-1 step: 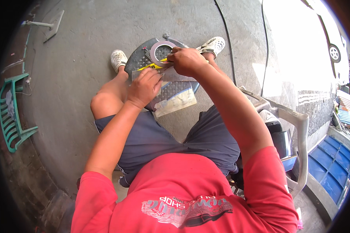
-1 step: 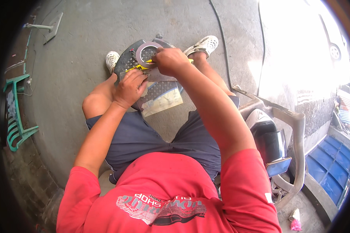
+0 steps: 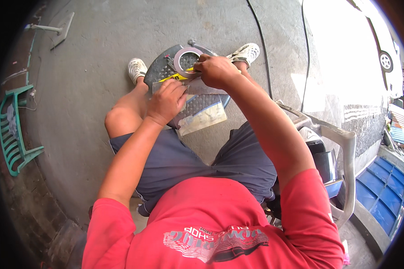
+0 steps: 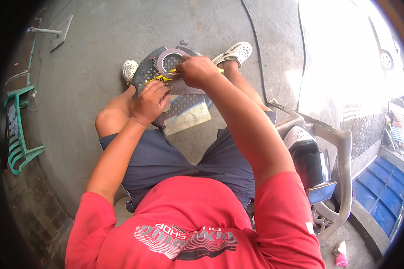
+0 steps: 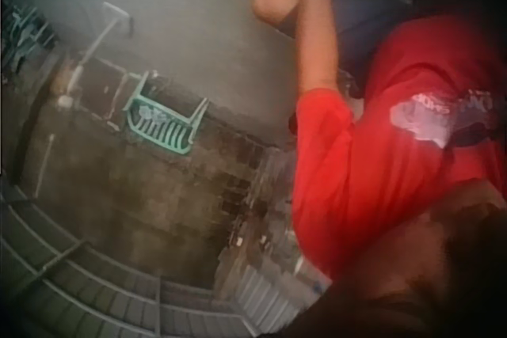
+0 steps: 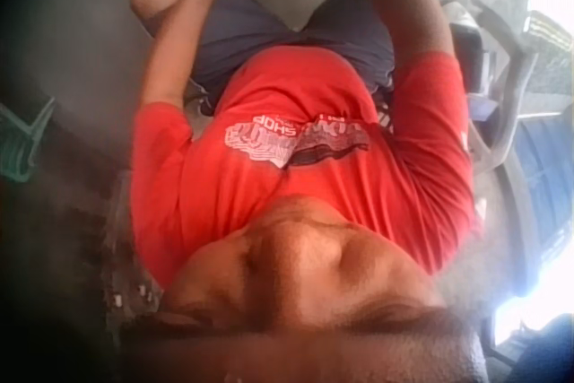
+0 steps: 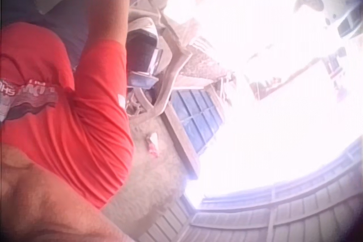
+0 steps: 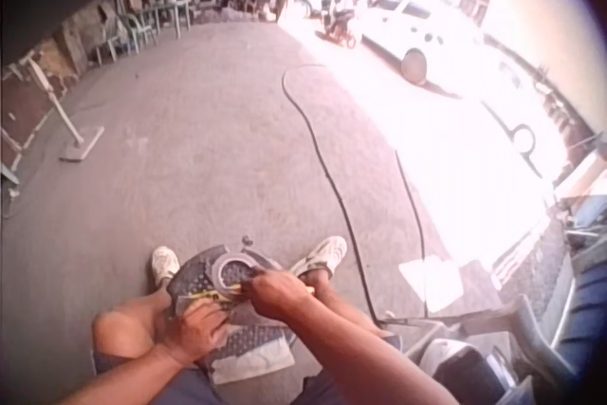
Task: The person sits and assembles small red plastic components by hand, repeatedly picking up pieces, aligning them, and securing them with tape. The person uses a roll of tape and a small cutting tool to trim tape while working on the components.
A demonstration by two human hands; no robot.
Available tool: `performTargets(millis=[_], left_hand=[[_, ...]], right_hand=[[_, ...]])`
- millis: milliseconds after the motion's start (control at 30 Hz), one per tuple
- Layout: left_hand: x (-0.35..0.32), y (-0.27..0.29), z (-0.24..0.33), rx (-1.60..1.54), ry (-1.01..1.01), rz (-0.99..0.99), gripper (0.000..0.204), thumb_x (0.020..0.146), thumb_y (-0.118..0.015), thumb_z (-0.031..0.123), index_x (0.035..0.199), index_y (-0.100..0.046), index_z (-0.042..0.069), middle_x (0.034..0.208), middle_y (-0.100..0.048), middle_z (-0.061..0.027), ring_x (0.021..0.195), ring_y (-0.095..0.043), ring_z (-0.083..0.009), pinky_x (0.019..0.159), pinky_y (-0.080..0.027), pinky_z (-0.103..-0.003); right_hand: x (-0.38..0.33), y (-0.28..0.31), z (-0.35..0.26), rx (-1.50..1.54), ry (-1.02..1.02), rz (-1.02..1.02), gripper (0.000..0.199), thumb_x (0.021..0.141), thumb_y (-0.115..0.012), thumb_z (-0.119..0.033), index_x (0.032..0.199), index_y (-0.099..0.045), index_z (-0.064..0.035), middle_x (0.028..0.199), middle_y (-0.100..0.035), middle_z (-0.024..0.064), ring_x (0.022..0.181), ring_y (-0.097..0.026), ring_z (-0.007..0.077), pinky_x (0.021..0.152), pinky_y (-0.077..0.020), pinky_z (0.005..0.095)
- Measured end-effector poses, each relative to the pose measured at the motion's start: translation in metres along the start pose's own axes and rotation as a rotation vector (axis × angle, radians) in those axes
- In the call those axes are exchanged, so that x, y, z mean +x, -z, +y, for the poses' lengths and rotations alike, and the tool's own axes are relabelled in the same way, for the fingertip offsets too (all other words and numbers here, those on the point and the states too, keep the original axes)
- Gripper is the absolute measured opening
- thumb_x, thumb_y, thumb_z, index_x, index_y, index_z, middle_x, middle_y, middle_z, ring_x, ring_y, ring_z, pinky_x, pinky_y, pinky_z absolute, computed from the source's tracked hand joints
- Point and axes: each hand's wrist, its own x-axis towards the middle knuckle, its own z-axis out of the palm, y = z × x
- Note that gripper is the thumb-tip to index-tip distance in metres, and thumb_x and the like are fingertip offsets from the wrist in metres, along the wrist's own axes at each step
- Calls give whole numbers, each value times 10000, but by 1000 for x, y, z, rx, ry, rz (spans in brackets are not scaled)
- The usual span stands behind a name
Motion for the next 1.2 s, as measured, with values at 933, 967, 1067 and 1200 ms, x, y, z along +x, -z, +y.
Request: performTargets(millis=[933, 967, 1067, 1200], left_hand=[[2, 17, 14, -245, 363, 17, 121, 925, -850, 97, 1027, -811, 43, 1123, -818, -104, 954, -807, -224, 896, -655, -365], [5, 29, 23, -400, 586, -59, 144, 1007, -824, 105, 1110, -793, 9, 1113, -823, -104, 940, -799, -158, 876, -647, -334], [-3, 50, 40, -1182, 897, -121, 183, 1065, -780, 94, 1212, -754, -11, 1135, -815, -86, 978, -792, -154, 885, -650, -340], [-13, 83, 80, -1197, 855, -154, 260, 1092, -741, 67, 1337, -681, 7, 1167, -804, -101, 1027, -782, -165, 915, -645, -320]], right_hand=[[-211, 5, -51, 1173, -472, 371, 268, 1155, -645, -196, 1112, -772, 35, 861, -710, 7, 801, -662, 77, 736, -567, 289], [-216, 7, -57, 1196, -484, 346, 258, 1148, -656, -194, 1140, -784, 31, 853, -704, -1, 778, -643, 68, 714, -550, 290], [-221, 9, -68, 1159, -448, 296, 251, 1138, -667, -183, 1174, -796, 29, 836, -702, -3, 752, -618, 63, 690, -532, 291], [-222, 14, -81, 1074, -370, 236, 246, 1121, -678, -166, 1189, -810, 29, 830, -706, 3, 737, -599, 67, 673, -519, 293]])
